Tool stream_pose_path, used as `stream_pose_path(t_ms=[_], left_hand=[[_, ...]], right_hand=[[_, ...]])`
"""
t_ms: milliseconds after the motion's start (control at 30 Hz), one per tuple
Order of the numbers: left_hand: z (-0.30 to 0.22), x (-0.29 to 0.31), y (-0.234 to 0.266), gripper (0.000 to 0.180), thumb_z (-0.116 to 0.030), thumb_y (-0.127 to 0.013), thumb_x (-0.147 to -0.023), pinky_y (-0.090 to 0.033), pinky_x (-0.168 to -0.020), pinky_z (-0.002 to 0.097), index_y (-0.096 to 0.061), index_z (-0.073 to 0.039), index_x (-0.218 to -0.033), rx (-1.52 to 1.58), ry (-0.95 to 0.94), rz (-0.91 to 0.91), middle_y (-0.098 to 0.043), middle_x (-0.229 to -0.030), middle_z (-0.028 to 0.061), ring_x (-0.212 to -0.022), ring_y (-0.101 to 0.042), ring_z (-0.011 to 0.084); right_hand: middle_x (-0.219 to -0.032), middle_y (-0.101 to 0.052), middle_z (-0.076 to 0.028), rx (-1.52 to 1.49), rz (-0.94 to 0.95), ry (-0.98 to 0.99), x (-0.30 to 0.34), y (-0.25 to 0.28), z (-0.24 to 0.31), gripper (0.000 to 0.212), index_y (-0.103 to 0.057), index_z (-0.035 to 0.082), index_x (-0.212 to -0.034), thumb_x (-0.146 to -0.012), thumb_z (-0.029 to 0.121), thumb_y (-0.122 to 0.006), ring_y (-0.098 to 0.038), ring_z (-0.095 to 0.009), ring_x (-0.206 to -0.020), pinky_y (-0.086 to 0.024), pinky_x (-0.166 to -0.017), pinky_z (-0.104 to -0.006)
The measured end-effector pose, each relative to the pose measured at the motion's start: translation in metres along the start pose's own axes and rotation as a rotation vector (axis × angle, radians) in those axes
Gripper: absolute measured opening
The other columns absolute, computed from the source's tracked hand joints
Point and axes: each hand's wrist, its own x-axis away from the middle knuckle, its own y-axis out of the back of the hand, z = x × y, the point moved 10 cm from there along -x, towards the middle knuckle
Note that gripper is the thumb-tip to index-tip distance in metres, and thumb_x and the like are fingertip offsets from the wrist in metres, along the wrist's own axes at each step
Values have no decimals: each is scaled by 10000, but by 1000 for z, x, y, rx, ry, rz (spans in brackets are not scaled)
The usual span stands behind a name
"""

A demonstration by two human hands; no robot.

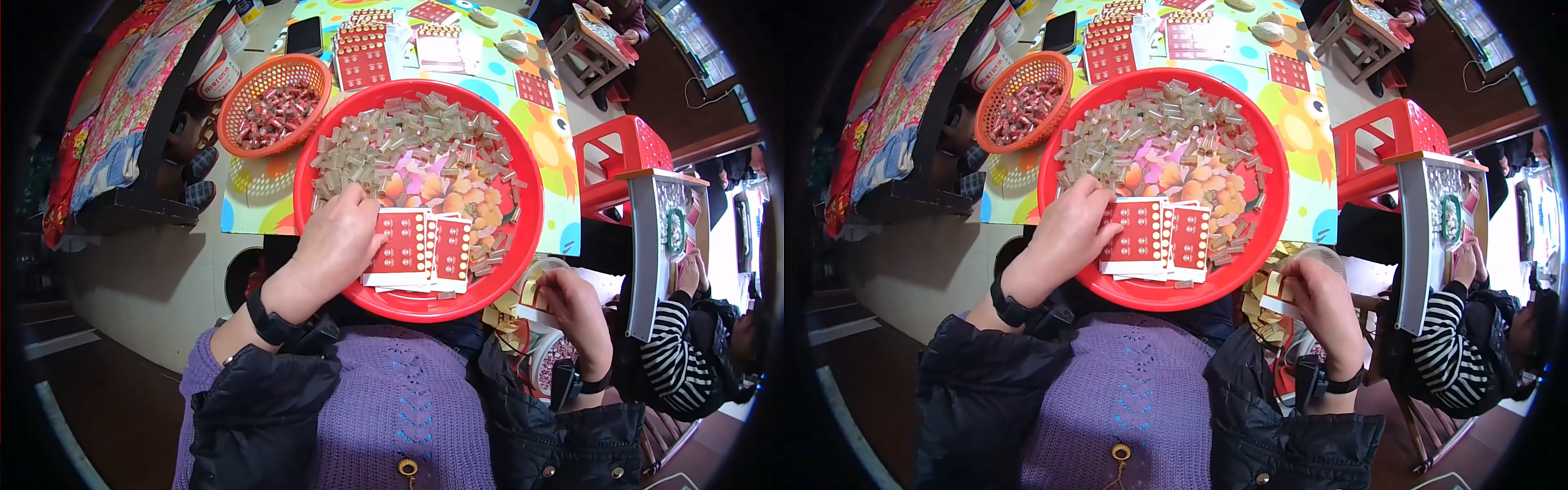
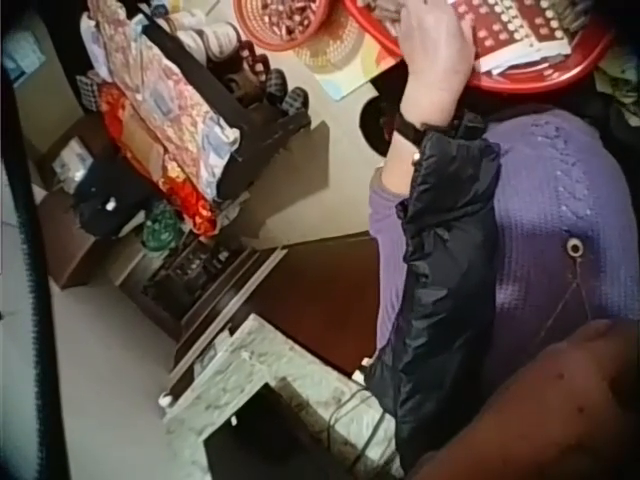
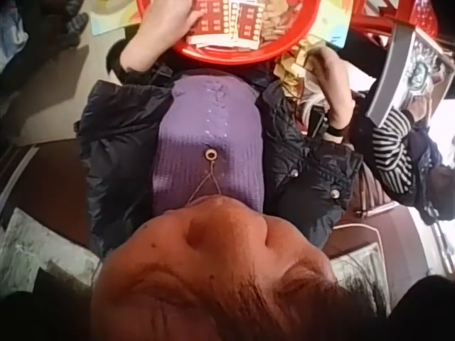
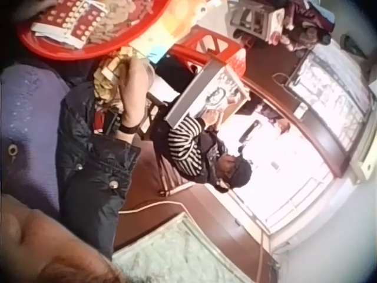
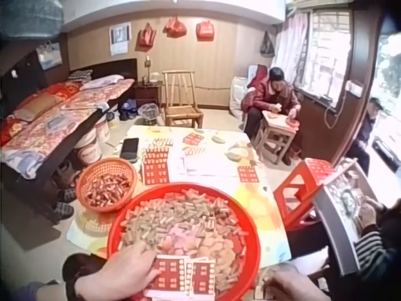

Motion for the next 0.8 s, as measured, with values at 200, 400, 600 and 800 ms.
stream_pose_path(t_ms=[200,400,600,800], left_hand=[[-8,3,-12,291,-97,-727,-729,-485,-717,393,-542,11,-926,79,8,-42,-502,-949,147,-831,-566,324],[-8,3,-27,269,-61,-717,-724,-487,-729,401,-548,0,-925,240,29,6,-512,-914,147,-831,-563,347],[3,8,-34,248,-60,-715,-752,-494,-700,338,-556,7,-930,526,124,5,-578,-834,93,-775,-594,237],[17,14,-46,149,-9,-656,-830,-513,-717,221,-591,4,-963,1239,328,81,-606,-879,-14,-811,-585,50]], right_hand=[[-852,-572,-135,190,-29,34,-7,-4,27,134,-579,-25,-913,-795,3,-635,-579,-231,-716,-461,-644,-282],[-937,-559,-143,-12,-164,395,-47,-45,108,292,-574,8,-1012,-745,25,-688,-569,-289,-831,-474,-726,-355],[-952,-567,-139,106,-214,424,-66,-77,112,355,-558,21,-1075,-747,12,-693,-581,-261,-850,-478,-736,-348],[-875,-582,-94,-469,18,123,-72,-82,85,277,-579,22,-1066,-801,3,-656,-584,-185,-786,-472,-702,-291]])
